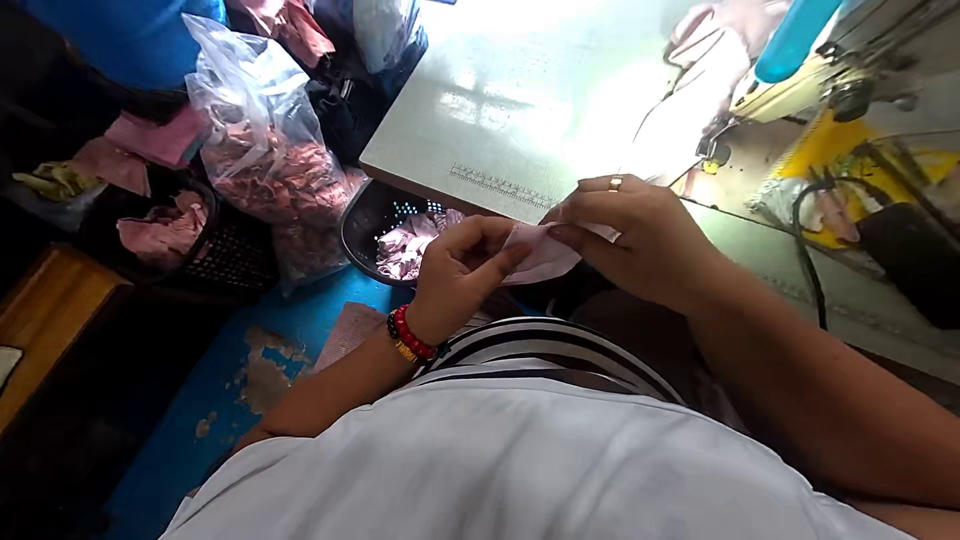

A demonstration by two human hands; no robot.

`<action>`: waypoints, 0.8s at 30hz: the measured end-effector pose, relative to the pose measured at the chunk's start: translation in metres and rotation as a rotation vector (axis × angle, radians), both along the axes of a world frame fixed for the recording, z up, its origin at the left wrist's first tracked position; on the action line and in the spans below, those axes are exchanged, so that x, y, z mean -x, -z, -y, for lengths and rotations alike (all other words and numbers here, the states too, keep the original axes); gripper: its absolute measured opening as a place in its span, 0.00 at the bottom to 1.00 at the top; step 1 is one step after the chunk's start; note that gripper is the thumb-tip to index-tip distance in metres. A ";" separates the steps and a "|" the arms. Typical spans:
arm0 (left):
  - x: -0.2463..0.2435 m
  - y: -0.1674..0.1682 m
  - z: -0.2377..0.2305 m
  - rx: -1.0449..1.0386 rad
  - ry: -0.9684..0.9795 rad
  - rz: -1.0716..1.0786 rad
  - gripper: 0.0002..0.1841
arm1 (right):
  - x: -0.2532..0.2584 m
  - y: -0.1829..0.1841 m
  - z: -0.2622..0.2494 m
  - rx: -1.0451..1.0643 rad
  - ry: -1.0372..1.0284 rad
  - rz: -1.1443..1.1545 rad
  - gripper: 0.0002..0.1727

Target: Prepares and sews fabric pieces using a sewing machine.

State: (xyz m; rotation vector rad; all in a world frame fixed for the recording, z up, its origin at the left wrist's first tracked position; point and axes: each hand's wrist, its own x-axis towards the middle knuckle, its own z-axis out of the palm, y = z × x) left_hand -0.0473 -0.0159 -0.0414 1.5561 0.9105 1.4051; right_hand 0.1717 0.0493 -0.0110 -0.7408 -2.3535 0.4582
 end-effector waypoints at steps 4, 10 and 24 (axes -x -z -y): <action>-0.005 0.001 -0.004 -0.255 -0.027 -0.089 0.09 | -0.001 -0.016 0.024 0.018 0.024 -0.039 0.12; -0.021 -0.012 0.006 -0.322 0.010 -0.103 0.12 | -0.004 -0.028 0.059 -0.107 0.133 -0.097 0.10; -0.038 -0.021 -0.003 -0.397 0.064 -0.213 0.10 | -0.022 -0.035 0.073 -0.221 0.261 -0.048 0.15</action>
